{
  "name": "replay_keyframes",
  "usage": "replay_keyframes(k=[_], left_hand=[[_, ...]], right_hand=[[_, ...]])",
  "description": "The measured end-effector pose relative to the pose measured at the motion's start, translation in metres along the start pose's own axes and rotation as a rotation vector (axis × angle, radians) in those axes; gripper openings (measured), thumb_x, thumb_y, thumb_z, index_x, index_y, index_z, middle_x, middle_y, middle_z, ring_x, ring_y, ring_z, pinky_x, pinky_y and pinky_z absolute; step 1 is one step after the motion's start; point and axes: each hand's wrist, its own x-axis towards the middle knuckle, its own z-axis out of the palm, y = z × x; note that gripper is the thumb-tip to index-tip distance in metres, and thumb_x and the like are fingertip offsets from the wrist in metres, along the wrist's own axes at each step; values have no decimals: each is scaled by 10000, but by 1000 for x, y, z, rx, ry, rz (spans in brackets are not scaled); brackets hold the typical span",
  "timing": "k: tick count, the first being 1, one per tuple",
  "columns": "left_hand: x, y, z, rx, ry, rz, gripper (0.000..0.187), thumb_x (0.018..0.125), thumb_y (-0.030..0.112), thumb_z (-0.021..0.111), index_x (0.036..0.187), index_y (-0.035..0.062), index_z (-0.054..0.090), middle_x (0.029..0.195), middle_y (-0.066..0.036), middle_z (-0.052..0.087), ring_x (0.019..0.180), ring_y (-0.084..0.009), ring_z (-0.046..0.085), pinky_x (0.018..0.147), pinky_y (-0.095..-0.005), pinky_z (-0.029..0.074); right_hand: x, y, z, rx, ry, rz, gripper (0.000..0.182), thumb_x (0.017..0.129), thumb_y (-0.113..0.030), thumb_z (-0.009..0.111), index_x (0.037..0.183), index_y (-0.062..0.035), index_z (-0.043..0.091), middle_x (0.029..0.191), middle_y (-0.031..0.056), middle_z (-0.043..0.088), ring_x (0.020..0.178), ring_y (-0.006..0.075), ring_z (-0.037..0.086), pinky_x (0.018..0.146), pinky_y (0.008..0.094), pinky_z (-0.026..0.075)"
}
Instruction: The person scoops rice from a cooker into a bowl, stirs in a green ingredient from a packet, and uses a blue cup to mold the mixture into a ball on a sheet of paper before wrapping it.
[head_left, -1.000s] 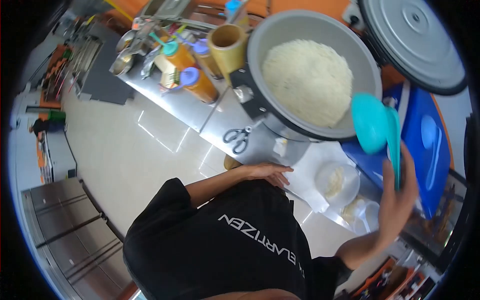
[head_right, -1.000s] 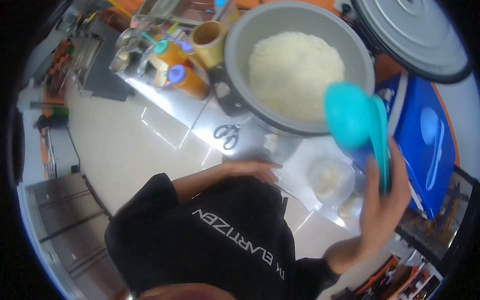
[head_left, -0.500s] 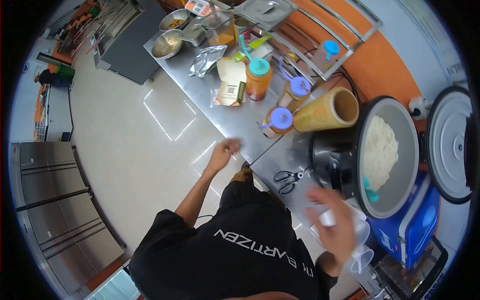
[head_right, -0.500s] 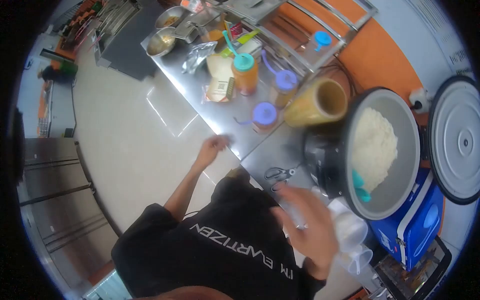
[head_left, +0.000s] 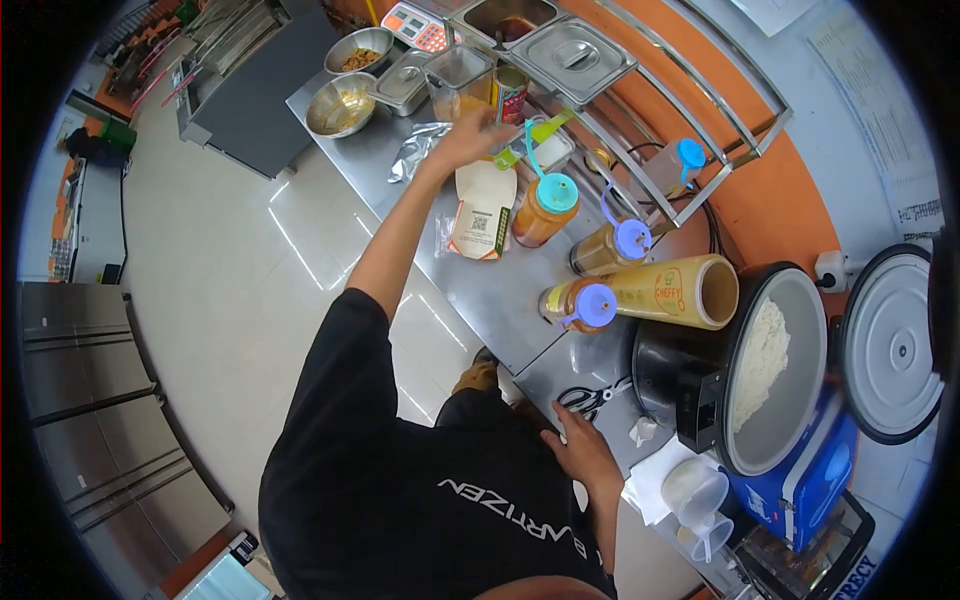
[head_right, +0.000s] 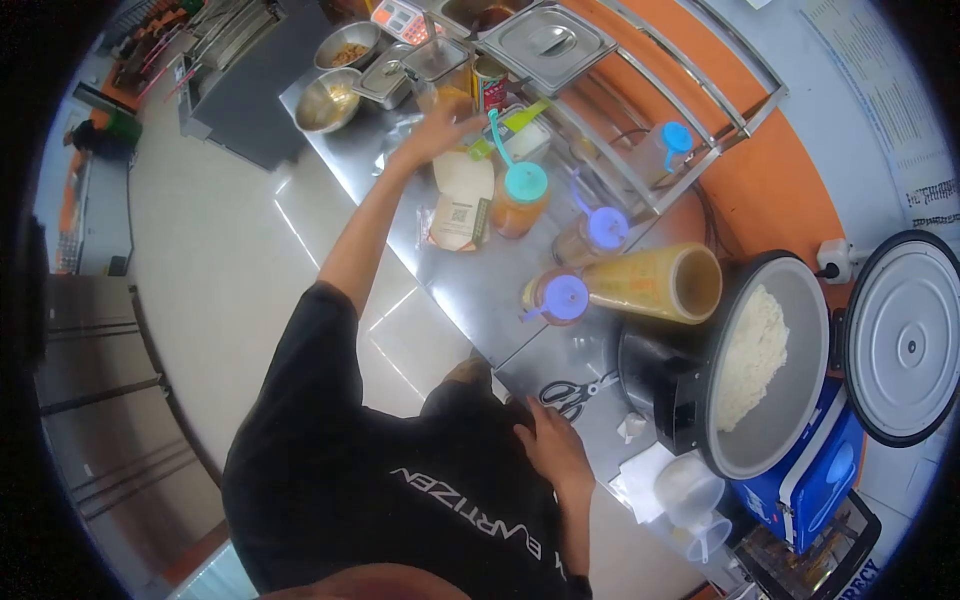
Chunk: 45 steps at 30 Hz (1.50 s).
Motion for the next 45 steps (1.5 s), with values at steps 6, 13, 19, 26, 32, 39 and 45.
replay_keyframes(k=[6, 13, 19, 26, 32, 39, 45], left_hand=[[11, -1, 46, 438, -12, 245, 718, 802, 497, 811, 1283, -21, 688, 1281, -321, 658, 1113, -461, 693, 995, -507, 556], [-12, 37, 5, 586, -11, 96, 496, 785, 460, 810, 922, -17, 806, 808, -269, 738, 814, -430, 746, 825, -519, 608], [-114, 36, -87, 404, -52, -168, 563, 805, 506, 817, 990, -26, 813, 917, -203, 781, 874, -349, 749, 826, -435, 560], [-279, 82, -87, 49, -297, -292, 437, 832, 361, 863, 1026, -27, 807, 934, -148, 791, 848, -221, 712, 837, -362, 533], [-285, 34, -87, -297, -400, -494, 468, 1012, 414, 659, 1069, -32, 788, 966, -114, 773, 880, -218, 717, 882, -363, 551], [-108, -139, -67, -1469, 82, -1079, 846, 1020, 617, 593, 1485, -79, 470, 1426, -204, 610, 1303, -340, 603, 1133, -522, 481], [-18, -189, -26, -1344, 364, -826, 553, 1073, 447, 580, 1376, -16, 575, 1346, -198, 668, 1207, -341, 681, 1022, -503, 575]], right_hand=[[9, -4, 10, 69, 44, -15, 596, 1023, -324, 659, 1517, -32, 501, 1384, 274, 629, 1297, 427, 604, 1099, 468, 478], [24, -16, 6, 26, 103, -98, 548, 1012, -274, 667, 1488, -45, 524, 1312, 254, 661, 1224, 432, 632, 1042, 495, 510], [56, -59, -9, 226, 133, -278, 536, 1009, -170, 651, 1511, -62, 496, 1271, 208, 689, 1154, 395, 675, 939, 482, 559], [157, -121, 10, 36, 523, -654, 602, 932, -33, 646, 1512, -83, 494, 989, 172, 677, 899, 372, 708, 752, 480, 587], [177, -119, 39, 263, 671, -762, 324, 902, -92, 786, 1180, -51, 625, 1003, 152, 701, 821, 357, 728, 646, 437, 586], [133, -97, 37, 501, 539, -744, 465, 789, -119, 936, 1139, -61, 636, 906, 126, 684, 705, 219, 704, 637, 344, 568], [85, -83, 24, 582, 444, -717, 601, 810, -121, 887, 1342, -39, 621, 988, 162, 710, 804, 279, 726, 721, 376, 589]])
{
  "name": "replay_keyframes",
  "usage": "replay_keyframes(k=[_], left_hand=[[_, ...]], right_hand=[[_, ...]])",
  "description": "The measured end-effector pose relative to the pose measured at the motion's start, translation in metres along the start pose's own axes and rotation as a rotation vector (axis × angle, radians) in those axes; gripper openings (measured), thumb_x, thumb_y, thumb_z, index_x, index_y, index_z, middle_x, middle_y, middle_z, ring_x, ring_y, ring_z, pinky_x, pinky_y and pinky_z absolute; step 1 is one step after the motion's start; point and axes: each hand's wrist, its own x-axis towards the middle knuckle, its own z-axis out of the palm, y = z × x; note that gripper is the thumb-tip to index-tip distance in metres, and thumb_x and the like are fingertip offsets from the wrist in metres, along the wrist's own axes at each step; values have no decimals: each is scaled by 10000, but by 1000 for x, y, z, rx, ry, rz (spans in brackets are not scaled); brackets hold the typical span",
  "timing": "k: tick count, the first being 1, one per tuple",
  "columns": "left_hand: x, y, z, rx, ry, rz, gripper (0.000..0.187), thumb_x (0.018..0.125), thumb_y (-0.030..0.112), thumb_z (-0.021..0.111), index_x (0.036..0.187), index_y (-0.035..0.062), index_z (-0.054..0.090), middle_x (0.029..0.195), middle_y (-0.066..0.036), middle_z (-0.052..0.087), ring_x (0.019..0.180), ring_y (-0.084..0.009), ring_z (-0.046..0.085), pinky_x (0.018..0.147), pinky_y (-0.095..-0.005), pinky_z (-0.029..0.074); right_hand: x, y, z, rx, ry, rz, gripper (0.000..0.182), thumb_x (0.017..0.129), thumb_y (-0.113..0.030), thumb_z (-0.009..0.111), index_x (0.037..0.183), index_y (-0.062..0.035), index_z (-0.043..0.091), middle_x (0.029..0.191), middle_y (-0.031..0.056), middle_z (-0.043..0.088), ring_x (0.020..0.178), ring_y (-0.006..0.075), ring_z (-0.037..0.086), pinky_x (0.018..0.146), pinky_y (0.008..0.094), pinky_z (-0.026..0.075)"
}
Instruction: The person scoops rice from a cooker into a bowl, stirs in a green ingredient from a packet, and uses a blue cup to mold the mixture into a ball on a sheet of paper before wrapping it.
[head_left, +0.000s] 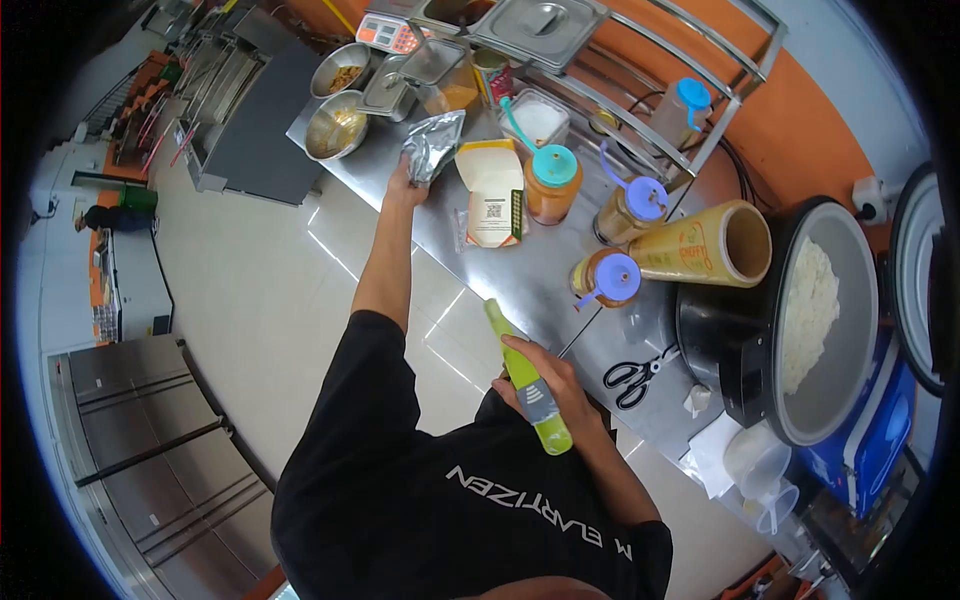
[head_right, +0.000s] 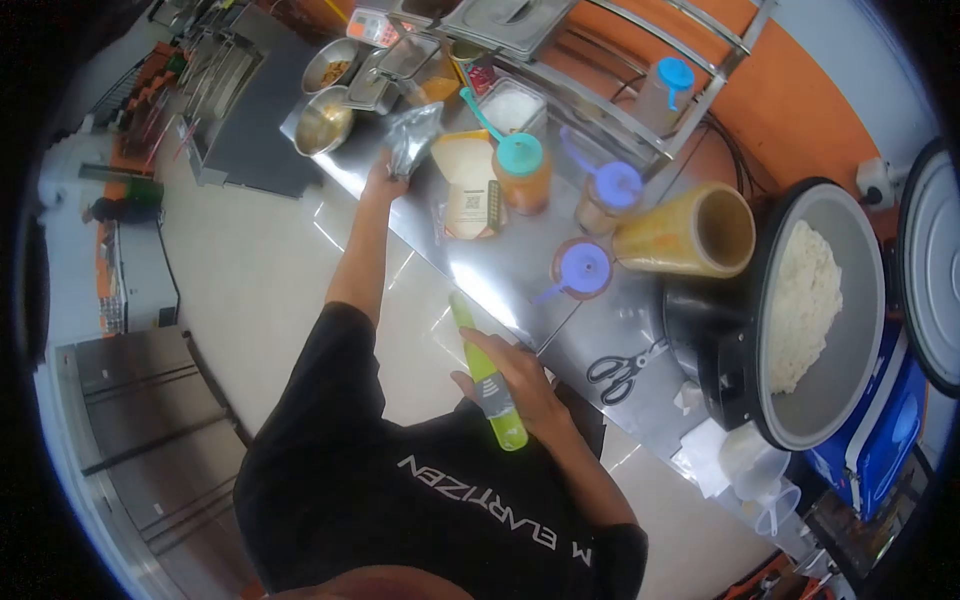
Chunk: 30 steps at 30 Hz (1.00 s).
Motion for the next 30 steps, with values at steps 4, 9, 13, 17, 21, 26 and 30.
replay_keyframes(k=[4, 9, 13, 17, 21, 26, 30], left_hand=[[25, 0, -16, -198, 109, 106, 254, 1095, 169, 570, 1234, -31, 640, 1204, -177, 728, 1053, -292, 749, 893, -417, 660], [-25, 6, -26, -441, 30, -13, 242, 1045, 64, 629, 1186, -132, 623, 1124, -199, 724, 1024, -290, 750, 929, -326, 675], [-106, -18, -43, -561, -245, -186, 225, 983, -9, 690, 1173, -120, 641, 1126, -236, 710, 1067, -324, 722, 851, -304, 696], [-218, -49, -29, -533, -318, -266, 296, 1045, 134, 637, 1272, -55, 611, 1214, -236, 689, 1154, -349, 679, 814, -324, 689], [-276, -85, -33, -310, -275, -22, 378, 1110, 318, 508, 1320, 25, 621, 1313, -169, 683, 1190, -307, 662, 999, -455, 584], [-323, -118, -23, -405, -427, -218, 400, 1111, 367, 462, 1309, 60, 623, 1323, -147, 671, 1278, -339, 582, 1166, -526, 412], [-352, -136, 5, -489, -130, -218, 495, 1117, 430, 414, 1402, 44, 539, 1439, -194, 577, 1320, -385, 545, 1176, -628, 386]], right_hand=[[-14, 0, -10, -60, 116, -105, 639, 788, -64, 795, 1389, 18, 594, 1031, 190, 665, 850, 295, 682, 773, 371, 572], [-17, -2, -20, -56, 270, -153, 545, 773, -66, 767, 1295, 15, 634, 1117, 191, 595, 923, 306, 640, 791, 362, 542], [-4, -15, -21, 60, 312, -160, 466, 789, -45, 805, 1206, -13, 600, 1131, 162, 594, 900, 241, 634, 761, 339, 531], [0, -23, -15, 196, 349, -207, 498, 799, 31, 839, 1177, -33, 522, 1203, 184, 625, 964, 190, 666, 804, 304, 559], [-1, -42, -24, 240, 351, -157, 504, 825, 36, 845, 1181, -29, 495, 1212, 209, 634, 982, 187, 682, 809, 306, 580], [-12, -53, -32, 144, 371, -150, 500, 835, 42, 838, 1184, -24, 486, 1205, 218, 649, 976, 183, 706, 819, 297, 596], [-28, -56, -36, 162, 468, -150, 547, 760, -18, 916, 1161, -34, 544, 1150, 164, 707, 915, 200, 745, 746, 276, 601]])
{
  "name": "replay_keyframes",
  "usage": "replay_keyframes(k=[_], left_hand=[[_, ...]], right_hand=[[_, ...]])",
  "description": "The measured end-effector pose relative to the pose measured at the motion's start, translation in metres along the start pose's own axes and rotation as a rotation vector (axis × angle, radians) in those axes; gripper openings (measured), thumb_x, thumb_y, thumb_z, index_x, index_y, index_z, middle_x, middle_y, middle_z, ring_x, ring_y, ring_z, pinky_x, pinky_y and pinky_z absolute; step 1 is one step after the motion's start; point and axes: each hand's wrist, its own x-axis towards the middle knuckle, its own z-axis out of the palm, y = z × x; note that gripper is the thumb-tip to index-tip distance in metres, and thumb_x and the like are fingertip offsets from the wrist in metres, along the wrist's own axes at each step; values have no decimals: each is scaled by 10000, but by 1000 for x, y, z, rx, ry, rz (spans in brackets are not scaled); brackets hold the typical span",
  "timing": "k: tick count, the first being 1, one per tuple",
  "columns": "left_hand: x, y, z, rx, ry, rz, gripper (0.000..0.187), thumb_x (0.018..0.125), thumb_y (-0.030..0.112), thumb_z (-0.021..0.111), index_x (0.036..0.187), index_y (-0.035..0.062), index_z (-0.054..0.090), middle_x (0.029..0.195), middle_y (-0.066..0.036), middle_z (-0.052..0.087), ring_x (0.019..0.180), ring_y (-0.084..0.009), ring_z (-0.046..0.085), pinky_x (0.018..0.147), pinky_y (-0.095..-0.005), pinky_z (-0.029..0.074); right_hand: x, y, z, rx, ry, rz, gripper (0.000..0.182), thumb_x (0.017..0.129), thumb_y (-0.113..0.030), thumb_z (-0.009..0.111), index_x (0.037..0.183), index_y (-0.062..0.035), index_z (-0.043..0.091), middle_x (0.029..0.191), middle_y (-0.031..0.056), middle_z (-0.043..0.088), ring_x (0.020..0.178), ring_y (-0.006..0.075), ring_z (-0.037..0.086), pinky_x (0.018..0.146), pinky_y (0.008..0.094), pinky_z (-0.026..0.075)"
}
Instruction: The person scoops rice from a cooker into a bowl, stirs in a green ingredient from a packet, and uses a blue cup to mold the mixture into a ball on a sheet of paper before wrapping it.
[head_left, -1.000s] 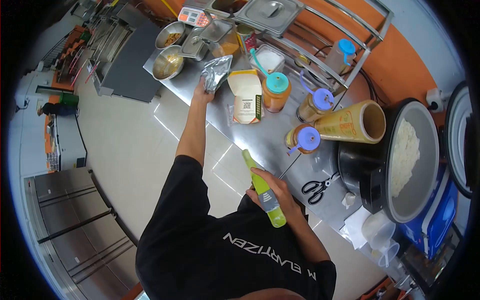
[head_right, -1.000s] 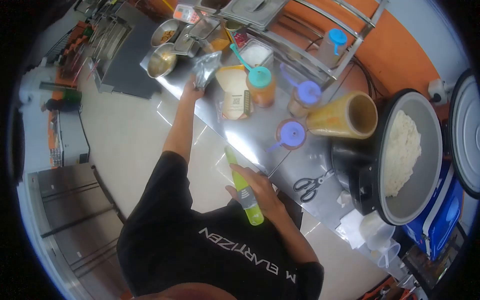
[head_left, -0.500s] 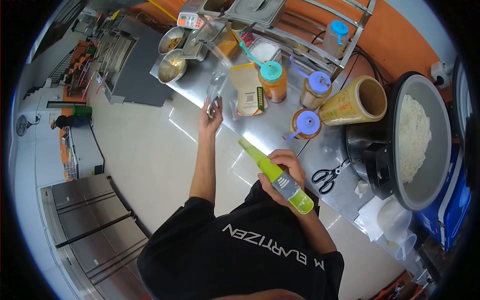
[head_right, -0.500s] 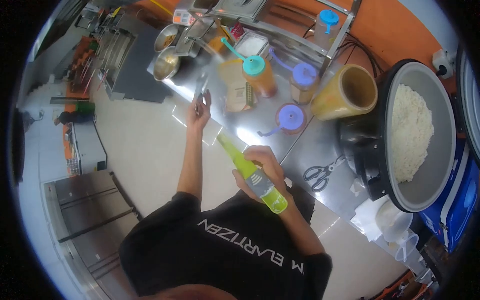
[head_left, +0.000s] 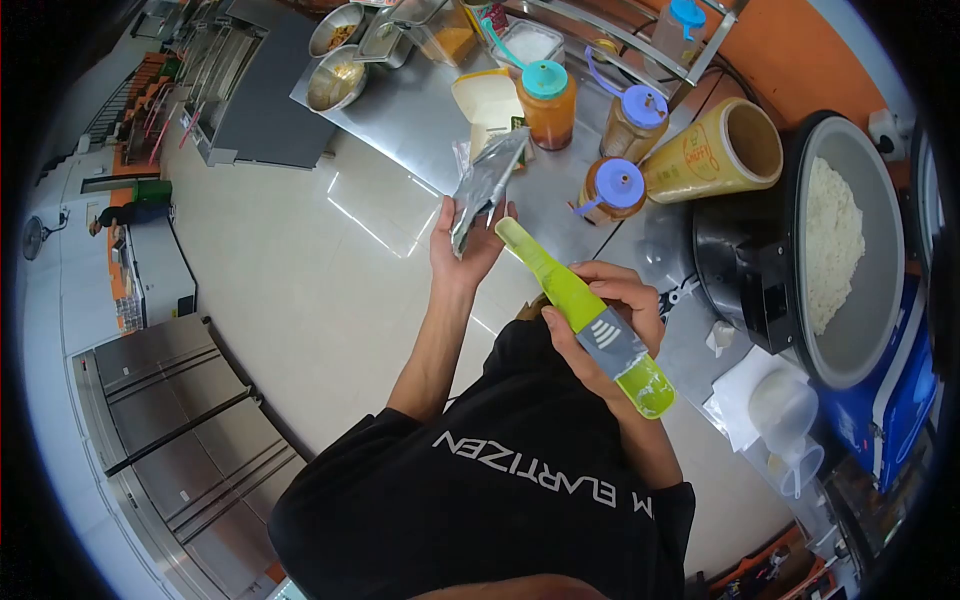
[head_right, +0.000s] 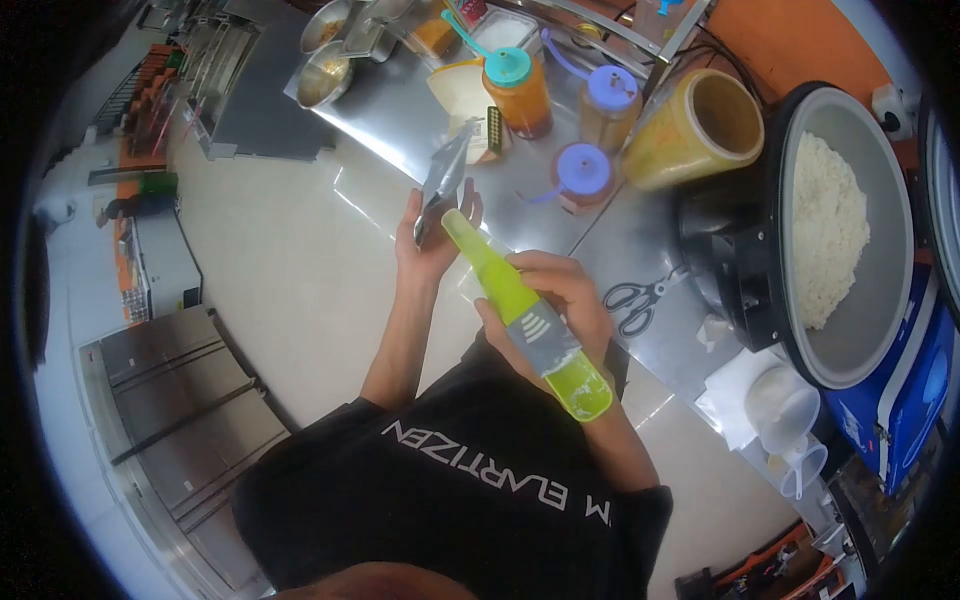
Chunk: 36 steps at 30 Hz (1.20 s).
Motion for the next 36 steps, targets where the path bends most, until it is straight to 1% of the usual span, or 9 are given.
replay_keyframes(k=[7, 13, 16, 19, 22, 25, 29, 32, 36], left_hand=[[-21, -28, -15, 125, -94, -101, 485, 1133, 363, 409, 1456, 10, 484, 1416, -215, 557, 1361, -403, 504, 1222, -634, 357], [-56, -64, -42, 192, -77, -43, 524, 1141, 367, 357, 1471, -28, 456, 1451, -278, 527, 1395, -442, 470, 1235, -669, 306], [-87, -91, -51, 257, -110, -9, 502, 1130, 329, 388, 1464, -40, 454, 1415, -277, 561, 1380, -440, 498, 1233, -634, 335], [-121, -119, -62, 334, -24, 40, 473, 1117, 296, 408, 1427, -53, 485, 1371, -269, 597, 1315, -411, 560, 1217, -598, 368], [-148, -138, -86, 321, 28, 96, 488, 1118, 362, 358, 1455, 43, 510, 1465, -199, 592, 1389, -404, 534, 1202, -659, 349], [-171, -150, -110, 193, 0, 137, 511, 1115, 369, 346, 1464, 27, 494, 1480, -222, 571, 1398, -419, 521, 1211, -664, 337], [-204, -165, -128, 308, 63, 233, 556, 1113, 430, 340, 1455, 21, 496, 1483, -228, 559, 1389, -426, 520, 1235, -672, 303], [-206, -162, -157, 356, 55, 236, 553, 1107, 453, 367, 1426, 28, 523, 1448, -207, 586, 1357, -406, 543, 1209, -662, 341], [-216, -171, -168, 379, -13, 318, 502, 1089, 444, 429, 1357, 47, 582, 1346, -151, 655, 1275, -329, 611, 1123, -536, 453]], right_hand=[[-17, -10, -21, -118, 59, -8, 522, 760, -34, 914, 1140, -33, 556, 1121, 165, 722, 919, 210, 748, 775, 290, 601], [-46, -31, -56, -229, 32, -11, 494, 782, -52, 896, 1156, -31, 575, 1123, 148, 730, 925, 242, 751, 823, 314, 598], [-63, -47, -79, -291, -80, 31, 416, 851, 13, 834, 1158, -5, 555, 1175, 164, 729, 953, 181, 745, 845, 289, 596], [-73, -48, -100, -278, -166, -77, 360, 849, 28, 803, 1140, 2, 592, 1179, 165, 738, 963, 243, 755, 848, 323, 596], [-83, -43, -115, -379, -332, -217, 334, 816, 20, 762, 1123, -31, 641, 1142, 152, 725, 1007, 362, 708, 848, 408, 574], [-103, -49, -121, -346, -293, -85, 284, 838, -9, 758, 1104, -48, 666, 1137, 143, 721, 992, 348, 715, 832, 405, 569], [-130, -49, -119, -304, -237, -45, 237, 862, -60, 770, 1087, -54, 696, 979, 132, 721, 915, 352, 720, 811, 393, 567], [-147, -41, -114, -317, -201, -11, 212, 853, -79, 790, 1050, -46, 719, 910, 138, 730, 893, 355, 726, 779, 395, 567], [-169, -28, -112, -463, -185, -69, 186, 848, -110, 803, 1015, -55, 743, 921, 152, 753, 891, 347, 735, 745, 390, 564]])
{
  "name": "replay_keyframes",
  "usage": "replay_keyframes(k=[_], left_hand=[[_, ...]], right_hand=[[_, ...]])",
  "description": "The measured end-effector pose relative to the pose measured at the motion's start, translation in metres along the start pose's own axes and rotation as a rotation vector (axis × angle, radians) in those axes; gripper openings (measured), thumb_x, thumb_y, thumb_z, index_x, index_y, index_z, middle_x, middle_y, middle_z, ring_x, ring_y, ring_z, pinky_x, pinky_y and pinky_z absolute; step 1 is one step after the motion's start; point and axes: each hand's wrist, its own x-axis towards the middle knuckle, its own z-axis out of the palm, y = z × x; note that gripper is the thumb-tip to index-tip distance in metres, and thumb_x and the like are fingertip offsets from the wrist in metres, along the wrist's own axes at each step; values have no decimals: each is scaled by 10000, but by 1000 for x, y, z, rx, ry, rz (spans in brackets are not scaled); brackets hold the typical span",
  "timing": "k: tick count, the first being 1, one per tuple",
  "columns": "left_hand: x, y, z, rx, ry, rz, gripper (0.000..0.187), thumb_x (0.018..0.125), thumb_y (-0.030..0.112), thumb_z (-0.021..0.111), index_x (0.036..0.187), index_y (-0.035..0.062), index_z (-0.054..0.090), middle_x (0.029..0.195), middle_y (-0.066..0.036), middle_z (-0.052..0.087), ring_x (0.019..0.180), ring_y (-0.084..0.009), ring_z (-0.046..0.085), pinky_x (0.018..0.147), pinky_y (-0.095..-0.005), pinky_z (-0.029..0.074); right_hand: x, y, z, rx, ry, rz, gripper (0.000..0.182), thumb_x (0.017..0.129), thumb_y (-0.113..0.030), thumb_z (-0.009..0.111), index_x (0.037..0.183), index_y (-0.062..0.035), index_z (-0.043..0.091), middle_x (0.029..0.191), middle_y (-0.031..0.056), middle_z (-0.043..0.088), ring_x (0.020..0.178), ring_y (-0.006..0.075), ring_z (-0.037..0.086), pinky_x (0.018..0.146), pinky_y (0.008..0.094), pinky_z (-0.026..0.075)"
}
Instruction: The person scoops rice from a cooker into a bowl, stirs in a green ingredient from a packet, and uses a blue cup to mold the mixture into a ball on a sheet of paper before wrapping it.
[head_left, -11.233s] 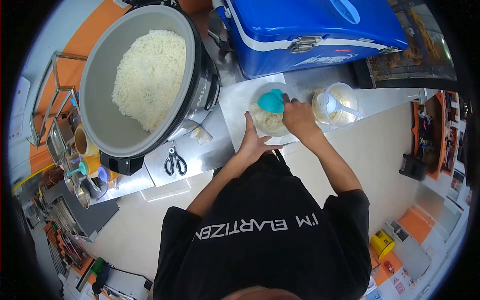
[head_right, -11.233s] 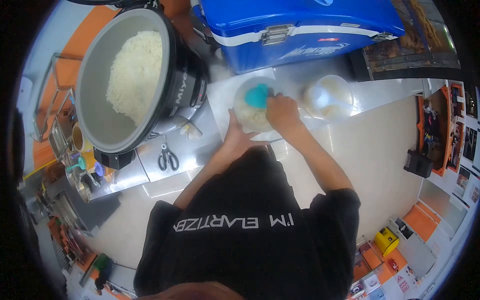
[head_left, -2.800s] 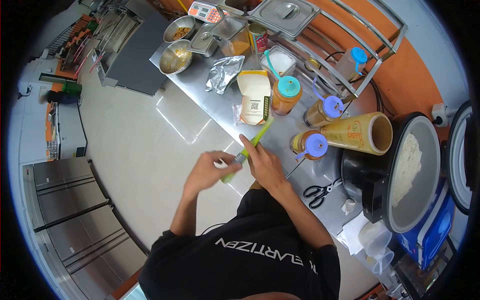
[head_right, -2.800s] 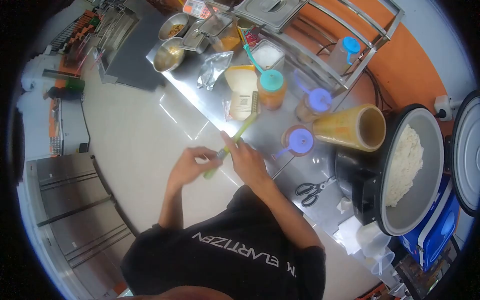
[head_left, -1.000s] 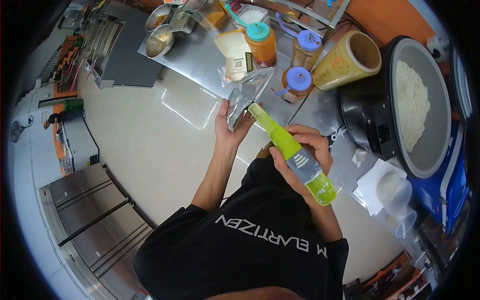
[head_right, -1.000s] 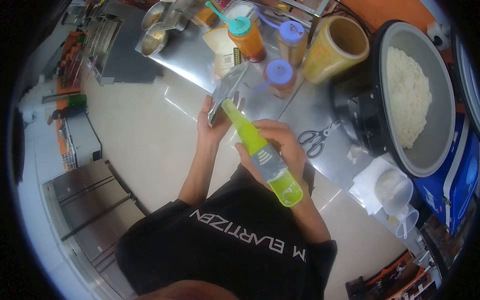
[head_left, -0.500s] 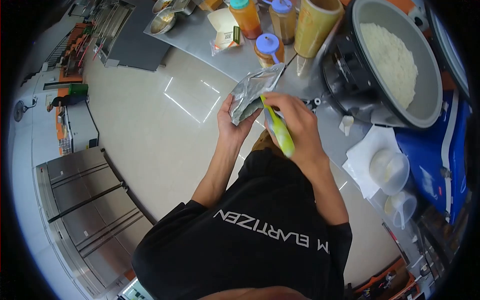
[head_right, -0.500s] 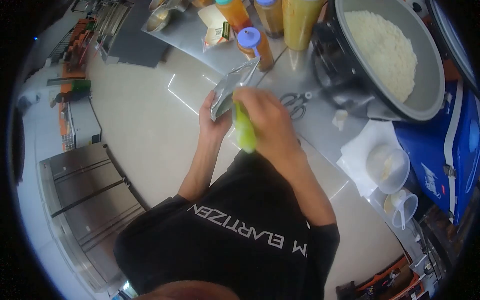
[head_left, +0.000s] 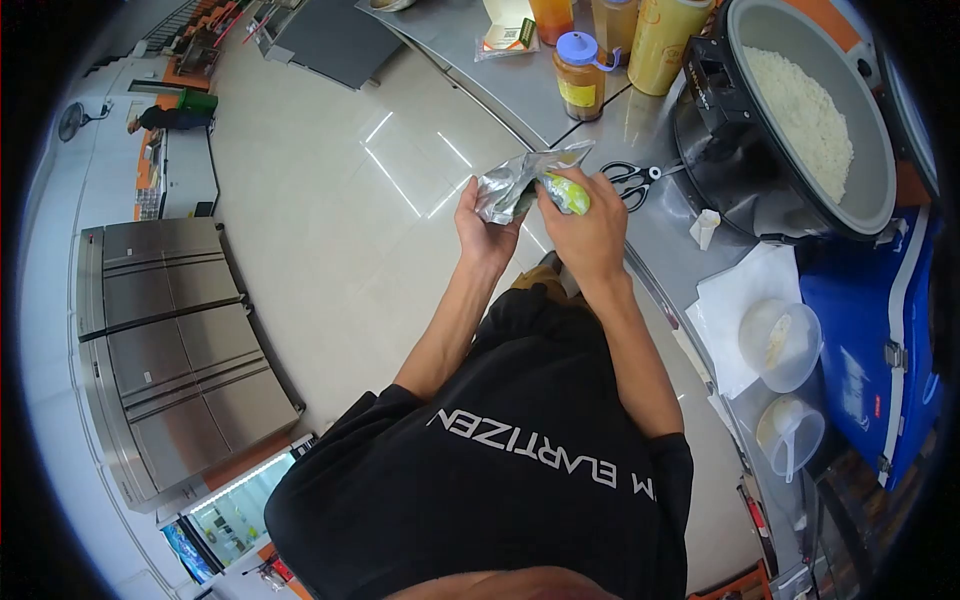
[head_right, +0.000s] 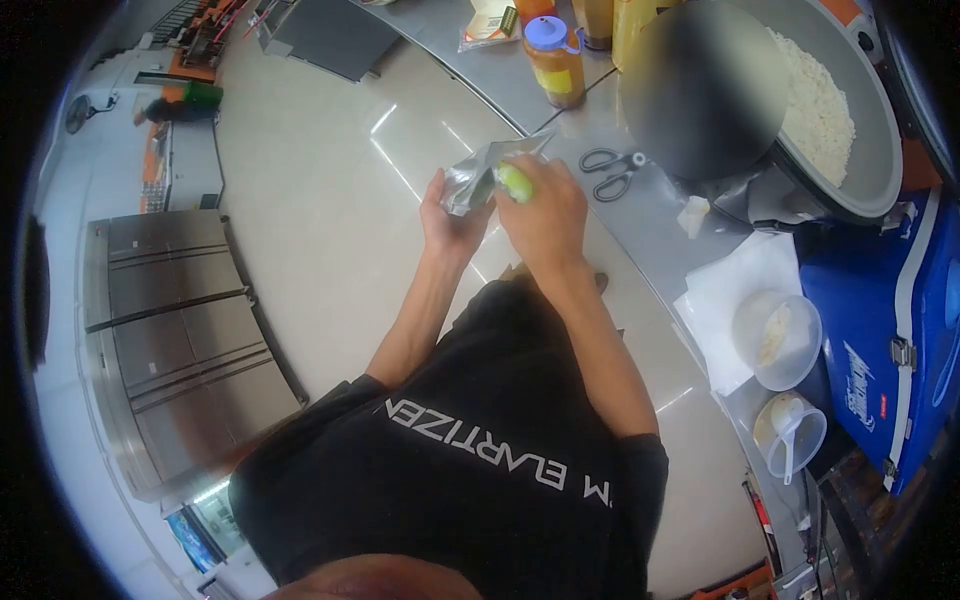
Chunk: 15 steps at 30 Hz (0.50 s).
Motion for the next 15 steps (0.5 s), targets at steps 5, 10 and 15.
replay_keyframes(k=[5, 10, 15], left_hand=[[-4, -3, 1, -49, -6, 67, 478, 1084, 370, 465, 1339, -20, 570, 1339, -193, 622, 1275, -344, 569, 1164, -496, 417], [-5, -6, 7, 65, -35, 72, 479, 1098, 450, 442, 1271, 36, 610, 1232, -140, 702, 1122, -287, 686, 1040, -468, 530], [2, -29, 17, -9, -80, -58, 475, 1107, 464, 453, 1307, 49, 569, 1288, -146, 665, 1176, -313, 660, 1030, -508, 538]], right_hand=[[-20, 9, 13, 153, -53, 153, 194, 860, -161, 810, 963, -11, 743, 791, 166, 745, 694, 294, 733, 648, 372, 550], [-28, 12, -1, 360, -56, 346, 263, 834, -174, 832, 965, 34, 740, 827, 182, 748, 714, 328, 725, 663, 411, 551], [-39, 12, -31, 439, 111, 454, 268, 835, -162, 856, 960, 43, 736, 865, 152, 773, 739, 207, 720, 685, 375, 548]])
